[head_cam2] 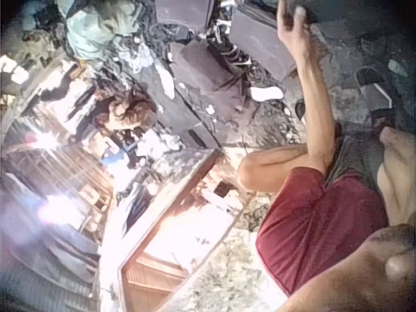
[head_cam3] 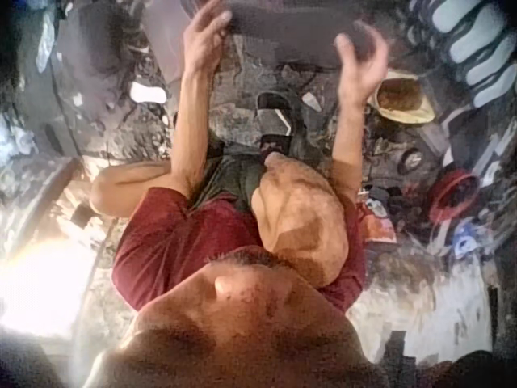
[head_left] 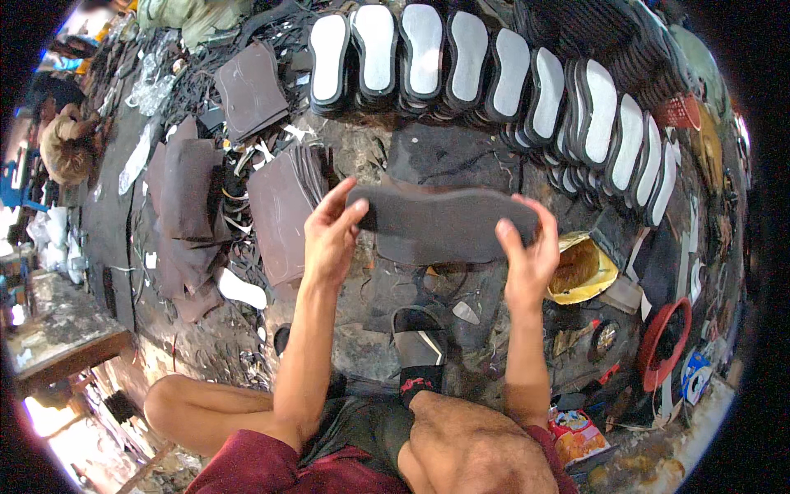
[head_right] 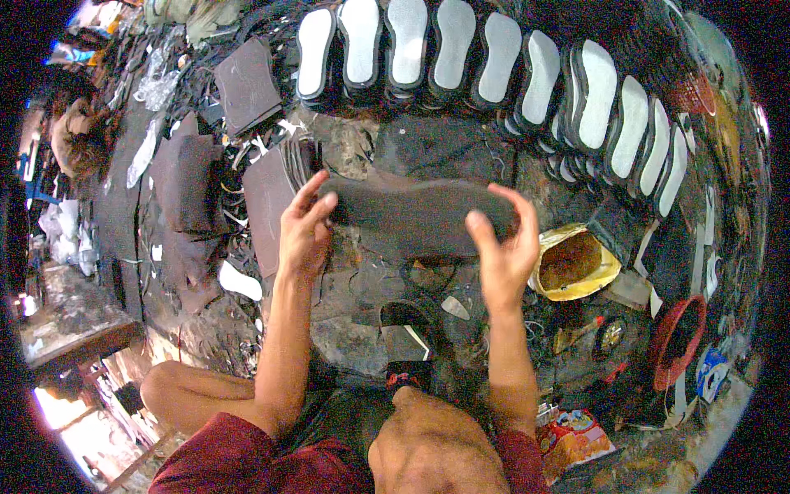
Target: The person sits on the floor and repeatedly picks up white insoles and brown sole pieces, aligns them, and places them together. The person handles the parts one at a time, turning them over and stacking the assembled pairs nearby.
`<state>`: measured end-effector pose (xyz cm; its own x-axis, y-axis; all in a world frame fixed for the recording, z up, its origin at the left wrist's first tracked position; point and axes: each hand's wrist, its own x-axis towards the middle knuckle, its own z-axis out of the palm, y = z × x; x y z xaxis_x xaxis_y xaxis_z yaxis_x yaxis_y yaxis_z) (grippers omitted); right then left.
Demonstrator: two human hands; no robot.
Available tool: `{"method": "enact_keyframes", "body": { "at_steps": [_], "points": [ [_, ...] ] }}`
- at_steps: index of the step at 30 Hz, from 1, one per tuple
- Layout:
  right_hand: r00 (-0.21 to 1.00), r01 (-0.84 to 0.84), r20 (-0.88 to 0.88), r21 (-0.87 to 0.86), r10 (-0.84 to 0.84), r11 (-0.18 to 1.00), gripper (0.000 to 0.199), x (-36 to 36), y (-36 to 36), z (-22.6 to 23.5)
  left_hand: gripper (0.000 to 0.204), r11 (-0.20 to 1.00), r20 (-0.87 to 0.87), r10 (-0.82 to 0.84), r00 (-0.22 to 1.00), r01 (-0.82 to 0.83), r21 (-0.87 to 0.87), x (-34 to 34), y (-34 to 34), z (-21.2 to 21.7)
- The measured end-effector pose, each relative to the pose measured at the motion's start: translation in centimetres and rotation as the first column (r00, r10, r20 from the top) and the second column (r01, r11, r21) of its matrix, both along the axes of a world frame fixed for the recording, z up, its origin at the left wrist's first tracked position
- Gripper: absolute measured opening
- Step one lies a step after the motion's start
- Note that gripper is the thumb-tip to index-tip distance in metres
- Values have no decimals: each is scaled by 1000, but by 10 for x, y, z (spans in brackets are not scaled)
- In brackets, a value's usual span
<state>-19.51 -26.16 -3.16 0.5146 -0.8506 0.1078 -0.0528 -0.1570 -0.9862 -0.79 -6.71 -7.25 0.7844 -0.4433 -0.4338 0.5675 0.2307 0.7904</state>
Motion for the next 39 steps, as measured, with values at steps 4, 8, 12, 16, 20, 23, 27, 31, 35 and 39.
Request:
{"method": "enact_keyframes", "body": {
  "at_steps": [4,8,12,16,20,23,27,31,35,39],
  "points": [
    [997,-52,-31,473,76,880,44,10,-59,-46,49,959,129,-36,991,-2,284,24,-40,-25],
    [975,102,-222,513,17,852,42,1,-83,-101,45,901,-63,-249,967,255,350,34,-34,-75],
    [958,142,-287,487,3,862,40,-9,-80,-130,43,843,49,-376,925,320,433,35,-29,-91],
    [950,188,-310,487,-32,853,39,-12,-78,-142,41,841,94,-387,917,309,444,36,-33,-95],
    [948,202,-315,502,-39,841,39,-15,-77,-150,40,815,52,-389,920,317,485,39,-36,-94],
    [943,200,-331,506,-26,839,38,-15,-76,-152,39,796,53,-400,915,318,514,40,-36,-96],
    [946,209,-321,521,-36,827,38,-11,-75,-154,41,787,45,-398,916,316,530,40,-35,-97],
    [951,208,-306,513,-49,833,38,-12,-72,-155,42,781,41,-400,915,317,537,39,-36,-96],
    [912,204,-402,279,-79,938,37,-26,-71,-172,40,791,41,-407,912,330,516,33,-42,-102],
    [626,113,-631,-508,-458,854,46,-4,-51,-147,40,778,153,-393,907,239,581,31,-38,-114]
  ]
}}
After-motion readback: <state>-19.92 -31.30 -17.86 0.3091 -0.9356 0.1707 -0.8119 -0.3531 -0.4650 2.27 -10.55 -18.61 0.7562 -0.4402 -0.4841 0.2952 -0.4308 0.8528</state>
